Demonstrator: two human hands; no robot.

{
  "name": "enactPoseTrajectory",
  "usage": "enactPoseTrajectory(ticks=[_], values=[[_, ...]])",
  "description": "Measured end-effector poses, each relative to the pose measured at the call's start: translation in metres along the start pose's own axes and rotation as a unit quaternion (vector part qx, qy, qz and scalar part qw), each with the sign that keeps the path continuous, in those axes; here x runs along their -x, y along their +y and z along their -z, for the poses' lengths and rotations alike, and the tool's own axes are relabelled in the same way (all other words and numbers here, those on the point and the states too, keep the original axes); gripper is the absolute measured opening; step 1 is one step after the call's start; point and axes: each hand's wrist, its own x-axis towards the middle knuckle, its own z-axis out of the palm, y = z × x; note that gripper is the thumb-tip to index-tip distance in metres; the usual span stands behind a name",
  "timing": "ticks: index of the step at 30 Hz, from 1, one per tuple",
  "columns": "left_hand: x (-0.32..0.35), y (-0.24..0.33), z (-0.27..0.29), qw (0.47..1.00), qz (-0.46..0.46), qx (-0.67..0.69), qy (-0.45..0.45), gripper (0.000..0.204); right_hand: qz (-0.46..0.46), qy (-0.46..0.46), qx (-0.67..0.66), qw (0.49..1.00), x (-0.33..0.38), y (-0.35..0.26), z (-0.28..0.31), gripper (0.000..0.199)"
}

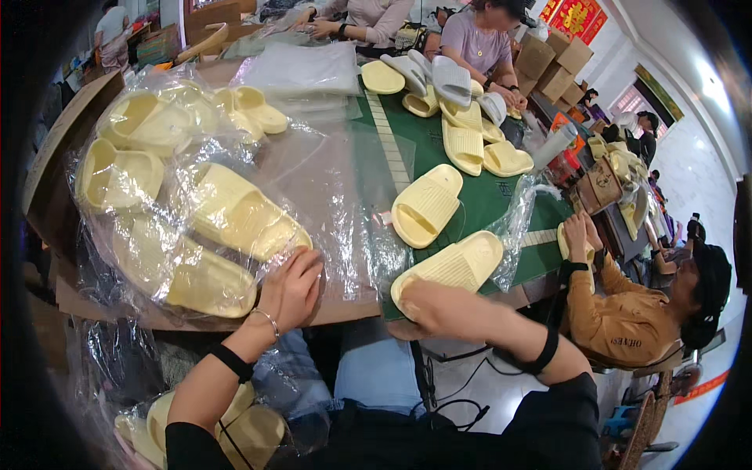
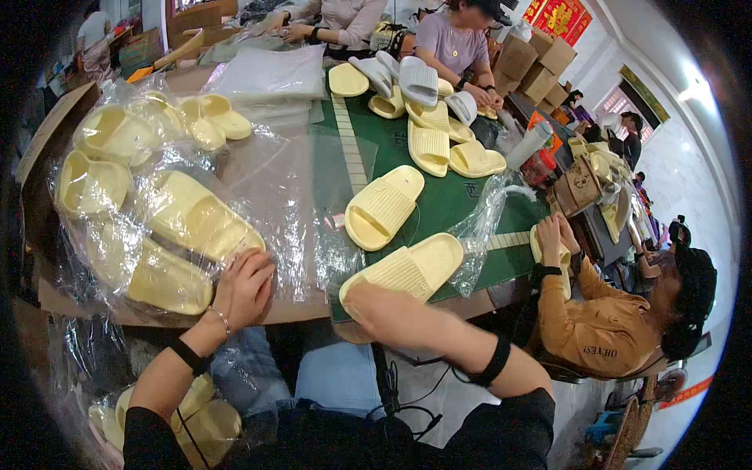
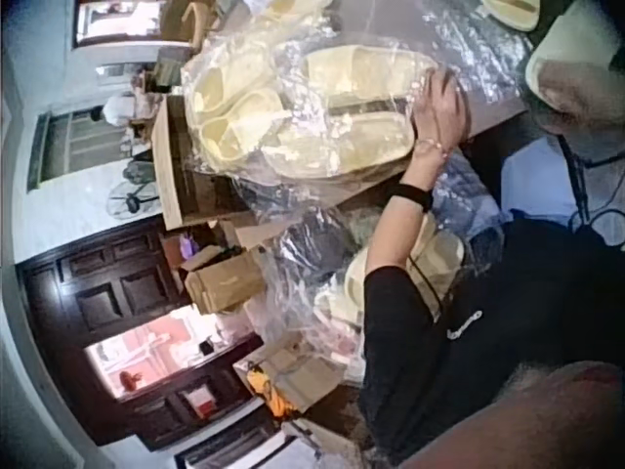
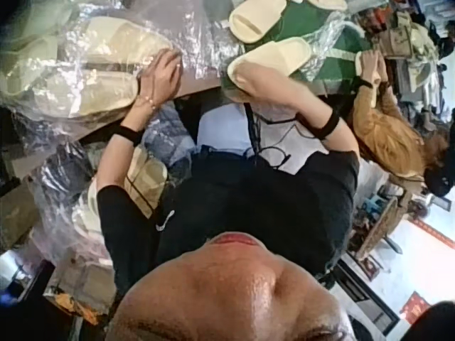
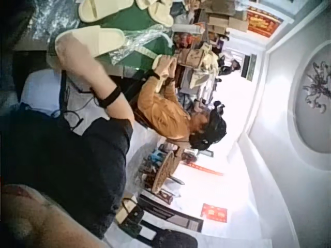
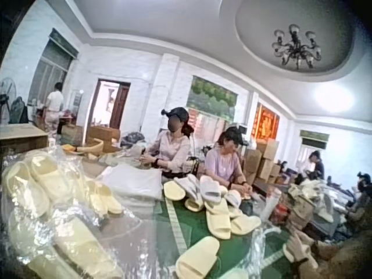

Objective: The person is sorting and bagging pairs of yellow, white, and black sandals into plastic bags at a factory workbench.

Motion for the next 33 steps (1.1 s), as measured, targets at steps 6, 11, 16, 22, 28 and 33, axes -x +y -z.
enactPoseTrajectory(ticks=[6,11,16,22,28,33], values=[[0.01,-0.002,0.002,1.0,0.01,0.006,-0.005,0.02,-0.125,0.33,0.149,0.924,-0.026,0.108,0.066,0.032],[0.01,0.001,-0.002,0.998,0.028,0.037,-0.042,0.04,-0.055,0.287,0.13,0.948,-0.045,0.187,0.036,0.04],[0.016,-0.004,-0.003,0.998,0.035,0.026,-0.053,0.043,-0.076,0.195,0.03,0.977,-0.045,0.115,0.062,0.026],[0.012,0.0,-0.001,0.997,0.061,0.027,-0.033,0.044,-0.031,0.119,-0.04,0.992,0.001,0.124,0.039,0.023],[0.008,0.008,0.004,0.997,0.042,-0.06,-0.01,0.038,0.037,0.157,0.044,0.986,-0.012,0.148,-0.001,0.03],[0.001,0.002,-0.013,0.986,-0.041,-0.158,-0.028,0.023,0.106,0.26,-0.012,0.96,-0.022,0.131,-0.015,0.026]])
